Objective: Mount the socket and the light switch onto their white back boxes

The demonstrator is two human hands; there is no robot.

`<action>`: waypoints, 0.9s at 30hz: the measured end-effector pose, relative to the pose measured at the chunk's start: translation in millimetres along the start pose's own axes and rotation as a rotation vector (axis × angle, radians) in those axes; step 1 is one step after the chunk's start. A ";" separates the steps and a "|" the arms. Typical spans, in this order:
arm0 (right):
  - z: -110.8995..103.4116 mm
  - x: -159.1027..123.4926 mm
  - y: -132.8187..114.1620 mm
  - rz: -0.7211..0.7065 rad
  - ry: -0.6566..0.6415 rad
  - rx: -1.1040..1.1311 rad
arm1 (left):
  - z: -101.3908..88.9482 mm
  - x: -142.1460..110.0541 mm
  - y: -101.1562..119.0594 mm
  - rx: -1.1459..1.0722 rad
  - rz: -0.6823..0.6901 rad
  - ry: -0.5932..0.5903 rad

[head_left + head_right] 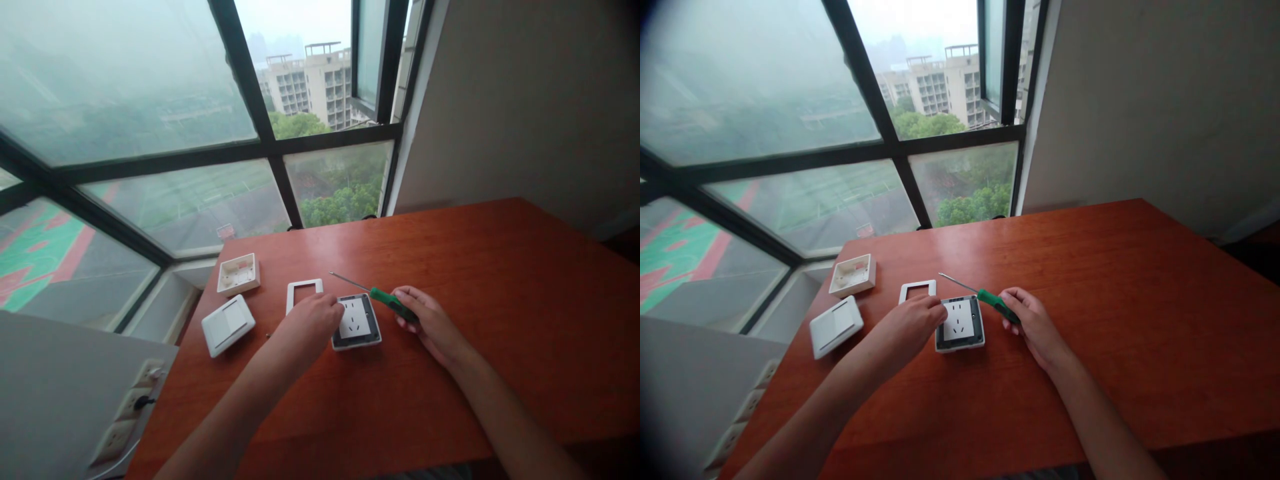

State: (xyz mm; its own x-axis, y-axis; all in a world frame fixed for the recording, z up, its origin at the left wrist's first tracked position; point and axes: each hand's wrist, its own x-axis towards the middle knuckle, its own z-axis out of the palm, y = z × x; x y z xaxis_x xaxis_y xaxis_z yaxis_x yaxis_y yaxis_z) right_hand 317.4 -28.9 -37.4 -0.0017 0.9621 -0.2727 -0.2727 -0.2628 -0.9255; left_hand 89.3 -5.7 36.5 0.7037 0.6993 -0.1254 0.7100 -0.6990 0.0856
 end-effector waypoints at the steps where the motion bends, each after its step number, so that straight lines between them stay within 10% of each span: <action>1: 0.0 0.4 0.5 0.000 -0.001 0.001 | -0.3 -0.3 1.1 -0.006 -0.005 0.005; 27: 0.6 -0.2 1.2 -0.020 -0.015 -0.005 | 33.6 -17.1 -6.6 -0.355 -0.118 0.306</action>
State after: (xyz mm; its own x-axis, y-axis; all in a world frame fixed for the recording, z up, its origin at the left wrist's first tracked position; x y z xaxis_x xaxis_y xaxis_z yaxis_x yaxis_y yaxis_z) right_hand 316.4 -29.4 -38.3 -0.0112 0.9680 -0.2505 -0.2677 -0.2443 -0.9320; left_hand 71.7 -18.1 4.9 0.5560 0.8197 0.1376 0.7135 -0.5556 0.4267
